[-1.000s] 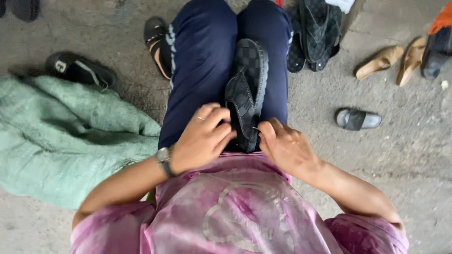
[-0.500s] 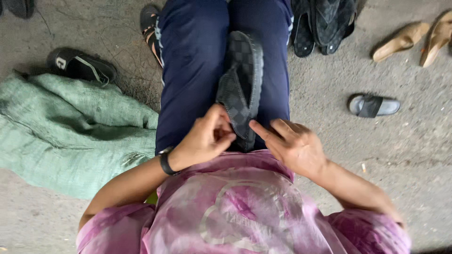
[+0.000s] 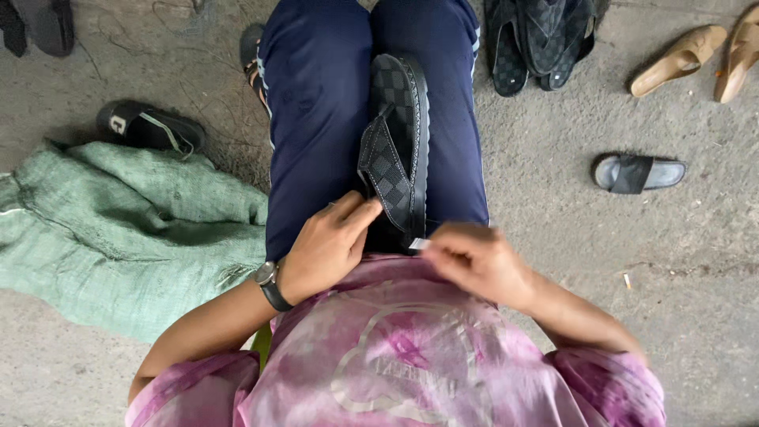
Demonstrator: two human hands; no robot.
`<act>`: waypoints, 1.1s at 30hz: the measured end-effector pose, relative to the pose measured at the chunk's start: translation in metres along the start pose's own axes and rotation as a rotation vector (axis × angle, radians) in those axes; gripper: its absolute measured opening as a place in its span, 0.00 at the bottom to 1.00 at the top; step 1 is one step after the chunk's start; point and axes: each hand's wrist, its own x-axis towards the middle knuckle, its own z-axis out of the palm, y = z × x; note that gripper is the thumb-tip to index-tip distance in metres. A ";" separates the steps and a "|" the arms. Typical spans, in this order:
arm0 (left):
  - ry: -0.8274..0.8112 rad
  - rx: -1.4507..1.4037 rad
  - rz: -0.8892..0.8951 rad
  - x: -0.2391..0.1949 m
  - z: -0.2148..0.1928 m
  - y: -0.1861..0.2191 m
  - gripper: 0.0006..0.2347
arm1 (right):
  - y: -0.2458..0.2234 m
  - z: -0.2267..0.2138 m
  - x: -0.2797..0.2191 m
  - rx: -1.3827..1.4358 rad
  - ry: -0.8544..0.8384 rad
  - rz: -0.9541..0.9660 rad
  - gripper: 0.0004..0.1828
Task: The person sits with a black slip-on shoe on their lap and uses a needle and thread to sew the shoe's upper. They repeatedly push the needle through the material and pull the thread to secure the stitches.
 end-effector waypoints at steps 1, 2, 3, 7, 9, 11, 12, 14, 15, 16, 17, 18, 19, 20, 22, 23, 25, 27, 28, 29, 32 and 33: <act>0.046 0.011 0.004 0.000 0.001 0.001 0.12 | 0.010 0.002 -0.004 -0.209 0.164 -0.016 0.08; 0.091 0.022 0.009 0.001 0.002 0.001 0.10 | 0.020 0.003 -0.007 -0.420 0.329 -0.033 0.14; 0.089 0.017 0.014 0.001 0.001 0.001 0.10 | 0.022 0.003 -0.006 -0.425 0.333 -0.028 0.14; 0.109 0.111 0.082 0.002 -0.004 -0.001 0.09 | -0.007 -0.028 -0.003 -0.210 0.249 -0.041 0.05; 0.094 0.157 0.082 -0.002 -0.014 0.001 0.10 | -0.006 -0.063 -0.029 0.023 0.119 -0.060 0.04; -0.053 0.282 0.093 -0.008 -0.028 0.002 0.14 | 0.028 -0.105 -0.079 -0.275 0.044 0.013 0.11; -0.050 0.278 0.087 -0.014 -0.046 -0.010 0.14 | 0.039 -0.126 -0.085 -0.275 0.036 0.014 0.11; -0.038 0.632 -0.267 -0.023 -0.082 -0.036 0.18 | 0.061 -0.169 -0.094 -0.772 0.466 0.310 0.05; -0.041 0.631 -0.275 -0.028 -0.092 -0.052 0.18 | 0.069 -0.178 -0.099 -0.768 0.459 0.310 0.05; 0.126 0.634 -0.248 -0.033 -0.102 -0.068 0.20 | 0.078 -0.188 -0.105 -1.159 0.468 0.326 0.09; 0.304 0.640 -0.212 -0.034 -0.113 -0.087 0.23 | 0.088 -0.200 -0.105 -1.545 0.476 0.315 0.20; 0.313 0.646 -0.214 -0.014 -0.106 -0.064 0.23 | 0.062 -0.173 -0.066 -1.545 0.480 0.303 0.20; 0.267 0.554 -0.102 0.003 -0.098 -0.040 0.18 | 0.030 -0.140 -0.039 -1.219 0.427 0.243 0.17; 0.222 0.458 0.010 0.021 -0.089 -0.015 0.18 | -0.006 -0.105 -0.018 -0.886 0.371 0.176 0.15; 0.183 0.484 0.102 0.005 -0.038 -0.006 0.11 | 0.004 -0.052 -0.005 -0.625 0.262 0.096 0.21; 0.150 0.517 0.185 -0.003 -0.013 -0.002 0.09 | 0.010 -0.028 0.004 -0.361 0.146 0.005 0.29; 0.184 0.186 0.206 0.013 -0.039 0.000 0.09 | 0.023 -0.030 0.013 -0.587 0.174 -0.102 0.17; 0.211 -0.149 0.219 0.029 -0.065 0.010 0.13 | 0.019 -0.030 0.023 -0.809 0.198 -0.204 0.09; 0.089 -0.582 0.188 0.037 -0.080 0.020 0.09 | 0.008 -0.030 0.030 -0.862 0.205 -0.257 0.12; -0.035 -1.006 0.155 0.047 -0.097 0.029 0.09 | -0.004 -0.033 0.041 -0.917 0.213 -0.320 0.14; -0.197 -1.104 0.061 0.039 -0.069 0.023 0.04 | -0.009 -0.029 0.053 -0.865 0.165 -0.305 0.16; -0.201 -1.113 0.052 0.038 -0.070 0.018 0.04 | -0.012 -0.033 0.052 -0.859 0.160 -0.295 0.16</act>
